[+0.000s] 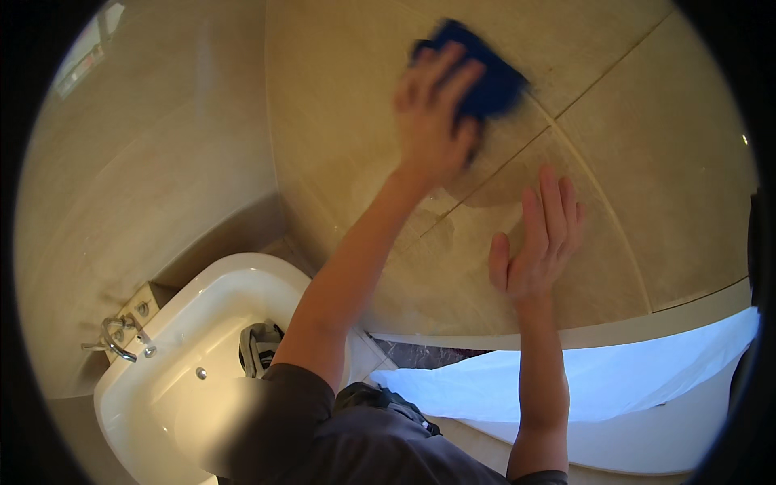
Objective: The person wipes the tiled bathroom walls using a blue cloth, moving systematically across the surface. They then switch to a black cloth to clean the wall area adjacent to the sink and a white partition.
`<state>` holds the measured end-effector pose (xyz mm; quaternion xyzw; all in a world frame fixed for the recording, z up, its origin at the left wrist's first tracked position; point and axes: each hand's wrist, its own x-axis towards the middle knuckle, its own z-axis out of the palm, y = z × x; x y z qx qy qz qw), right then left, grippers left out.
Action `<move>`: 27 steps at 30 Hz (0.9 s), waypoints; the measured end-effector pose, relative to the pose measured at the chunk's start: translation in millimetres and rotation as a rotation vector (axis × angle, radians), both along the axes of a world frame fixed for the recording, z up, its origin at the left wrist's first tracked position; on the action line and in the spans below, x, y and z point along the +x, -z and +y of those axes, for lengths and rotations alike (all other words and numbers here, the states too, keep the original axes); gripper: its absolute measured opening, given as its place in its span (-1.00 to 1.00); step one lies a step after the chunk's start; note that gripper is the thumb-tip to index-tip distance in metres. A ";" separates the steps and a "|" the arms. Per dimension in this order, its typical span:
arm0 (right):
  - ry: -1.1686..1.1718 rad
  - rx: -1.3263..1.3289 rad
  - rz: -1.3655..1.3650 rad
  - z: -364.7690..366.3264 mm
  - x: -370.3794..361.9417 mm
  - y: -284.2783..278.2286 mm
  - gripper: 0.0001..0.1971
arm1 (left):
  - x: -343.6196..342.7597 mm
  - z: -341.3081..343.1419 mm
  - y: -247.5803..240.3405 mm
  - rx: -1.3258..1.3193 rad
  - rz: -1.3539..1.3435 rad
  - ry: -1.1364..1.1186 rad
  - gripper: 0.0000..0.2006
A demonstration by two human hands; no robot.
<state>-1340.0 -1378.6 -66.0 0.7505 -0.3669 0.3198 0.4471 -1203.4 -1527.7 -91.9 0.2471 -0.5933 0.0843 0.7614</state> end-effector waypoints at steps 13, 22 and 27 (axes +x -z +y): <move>0.013 -0.048 -0.026 -11.6 1.1 -6.8 -0.51 | -21.9 7.1 2.7 0.110 0.133 -0.073 -0.48; 0.177 0.010 0.010 0.0 9.5 -8.5 -0.51 | -13.7 22.4 18.1 0.097 0.020 0.051 -0.50; 0.464 0.089 0.182 4.9 24.0 -17.4 -0.54 | 1.4 2.6 64.3 0.260 0.214 -0.033 -0.47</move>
